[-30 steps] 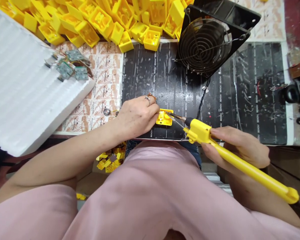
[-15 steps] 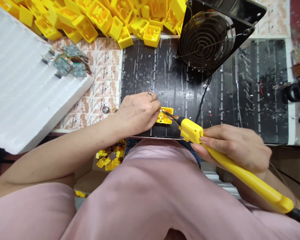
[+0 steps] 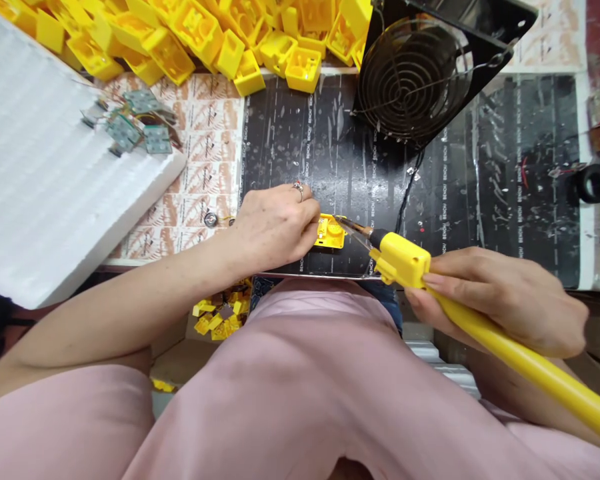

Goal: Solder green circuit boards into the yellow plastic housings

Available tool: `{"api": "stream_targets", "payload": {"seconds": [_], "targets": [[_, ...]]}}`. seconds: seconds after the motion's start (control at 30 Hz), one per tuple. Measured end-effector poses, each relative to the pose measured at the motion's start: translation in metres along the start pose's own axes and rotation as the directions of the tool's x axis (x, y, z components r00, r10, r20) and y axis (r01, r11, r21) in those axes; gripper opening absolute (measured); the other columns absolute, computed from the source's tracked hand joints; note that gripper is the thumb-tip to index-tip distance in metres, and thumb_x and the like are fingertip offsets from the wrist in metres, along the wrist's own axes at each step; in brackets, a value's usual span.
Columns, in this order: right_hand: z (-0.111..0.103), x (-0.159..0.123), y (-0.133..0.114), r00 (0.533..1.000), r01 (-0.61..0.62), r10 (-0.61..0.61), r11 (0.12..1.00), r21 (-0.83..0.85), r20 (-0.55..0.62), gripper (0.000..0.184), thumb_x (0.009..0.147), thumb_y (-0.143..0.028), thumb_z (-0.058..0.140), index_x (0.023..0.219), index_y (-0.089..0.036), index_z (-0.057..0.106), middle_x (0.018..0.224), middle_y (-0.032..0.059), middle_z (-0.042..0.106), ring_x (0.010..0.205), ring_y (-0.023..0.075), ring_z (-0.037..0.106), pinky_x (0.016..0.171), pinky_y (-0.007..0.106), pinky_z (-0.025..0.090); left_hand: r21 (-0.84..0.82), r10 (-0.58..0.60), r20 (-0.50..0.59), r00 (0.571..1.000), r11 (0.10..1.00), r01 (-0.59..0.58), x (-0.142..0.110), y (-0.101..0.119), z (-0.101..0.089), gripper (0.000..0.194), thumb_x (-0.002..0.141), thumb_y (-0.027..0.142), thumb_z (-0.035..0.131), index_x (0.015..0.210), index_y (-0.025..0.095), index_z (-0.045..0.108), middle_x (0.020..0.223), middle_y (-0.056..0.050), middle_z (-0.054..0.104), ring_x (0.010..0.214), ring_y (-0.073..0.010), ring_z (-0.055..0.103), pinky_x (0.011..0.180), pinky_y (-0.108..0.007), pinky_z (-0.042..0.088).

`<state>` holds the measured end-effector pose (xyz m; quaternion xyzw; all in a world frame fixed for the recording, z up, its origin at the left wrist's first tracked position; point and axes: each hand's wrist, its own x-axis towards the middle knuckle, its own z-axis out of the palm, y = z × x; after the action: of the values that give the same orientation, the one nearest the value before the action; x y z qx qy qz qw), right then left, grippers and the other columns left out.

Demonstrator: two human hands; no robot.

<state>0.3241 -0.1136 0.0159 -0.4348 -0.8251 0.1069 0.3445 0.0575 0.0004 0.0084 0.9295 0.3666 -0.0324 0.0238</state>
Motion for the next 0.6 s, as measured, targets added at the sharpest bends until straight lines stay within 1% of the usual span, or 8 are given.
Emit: {"api": "stream_targets", "payload": {"seconds": [0.07,0.13,0.23,0.33,0.4,0.47,0.53,0.6], "targets": [[0.001,0.000,0.000,1.000,0.015,-0.015,1.000,0.007,-0.012,0.022,0.105,-0.029,0.067,0.084,-0.022,0.067,0.076,0.0014,0.073,0.065,0.0118,0.073,0.063,0.020,0.063,0.010,-0.015,0.020,1.000,1.000,0.015,0.001,0.000,0.000,0.026,0.098,0.025,0.051,0.088,0.017,0.074,0.099,-0.008,0.079,0.092,-0.0248,0.076,0.060,-0.034,0.039],[0.004,0.001,0.002,0.999,0.043,-0.043,0.999,0.012,-0.032,0.019,0.102,-0.026,0.071,0.085,-0.021,0.066,0.076,0.0003,0.073,0.064,0.0104,0.072,0.062,0.018,0.062,0.028,-0.028,0.030,0.999,0.999,0.027,0.001,0.001,0.000,0.026,0.098,0.025,0.051,0.088,0.018,0.074,0.101,-0.008,0.080,0.094,-0.0252,0.077,0.059,-0.033,0.038],[0.008,0.000,0.004,0.990,0.067,-0.062,0.997,0.039,-0.125,0.015,0.093,-0.020,0.081,0.095,-0.021,0.067,0.080,-0.0015,0.075,0.067,0.0104,0.073,0.062,0.018,0.062,0.050,-0.031,0.031,0.999,0.998,0.029,0.002,0.002,0.000,0.026,0.098,0.025,0.051,0.088,0.018,0.074,0.098,-0.007,0.079,0.093,-0.0251,0.076,0.058,-0.033,0.037],[0.009,-0.004,0.006,0.987,0.071,-0.062,0.996,0.061,-0.150,0.033,0.089,-0.015,0.085,0.117,-0.020,0.068,0.085,-0.0018,0.078,0.073,0.0121,0.076,0.067,0.019,0.065,0.045,-0.020,0.004,1.000,0.999,0.019,0.001,0.001,0.000,0.026,0.097,0.024,0.050,0.087,0.019,0.073,0.094,-0.006,0.079,0.092,-0.0245,0.076,0.057,-0.033,0.036],[0.008,-0.006,0.007,0.989,0.059,-0.057,0.998,0.011,-0.138,0.047,0.088,-0.014,0.085,0.131,-0.017,0.066,0.093,0.0014,0.081,0.076,0.0130,0.077,0.071,0.020,0.066,0.033,-0.009,-0.041,0.999,0.999,0.010,-0.001,0.000,0.001,0.025,0.097,0.025,0.051,0.086,0.019,0.073,0.092,-0.006,0.078,0.089,-0.0242,0.076,0.057,-0.033,0.036],[0.008,-0.007,0.006,0.989,0.059,-0.061,0.998,-0.024,-0.136,0.053,0.087,-0.013,0.087,0.136,-0.014,0.065,0.100,0.0043,0.083,0.078,0.0125,0.077,0.074,0.019,0.066,0.015,0.008,-0.093,0.996,1.000,-0.006,-0.003,-0.001,0.002,0.025,0.096,0.025,0.050,0.088,0.019,0.073,0.089,-0.006,0.077,0.084,-0.0236,0.075,0.059,-0.033,0.038],[0.009,-0.007,0.006,0.985,0.078,-0.074,0.997,0.025,-0.154,0.046,0.088,-0.013,0.086,0.130,-0.013,0.067,0.096,0.0044,0.082,0.077,0.0115,0.077,0.075,0.018,0.065,0.000,0.020,-0.124,0.992,1.000,-0.020,-0.004,-0.002,0.003,0.026,0.097,0.024,0.050,0.088,0.018,0.073,0.088,-0.006,0.076,0.081,-0.0230,0.074,0.060,-0.033,0.040],[0.011,-0.006,0.005,0.988,0.053,-0.039,0.995,0.089,-0.149,0.026,0.092,-0.017,0.083,0.113,-0.018,0.069,0.086,0.0006,0.079,0.075,0.0107,0.077,0.074,0.018,0.065,-0.002,0.021,-0.122,0.992,1.000,-0.021,-0.004,-0.003,0.004,0.025,0.097,0.024,0.050,0.087,0.019,0.073,0.087,-0.005,0.076,0.080,-0.0227,0.074,0.060,-0.032,0.039]]}}
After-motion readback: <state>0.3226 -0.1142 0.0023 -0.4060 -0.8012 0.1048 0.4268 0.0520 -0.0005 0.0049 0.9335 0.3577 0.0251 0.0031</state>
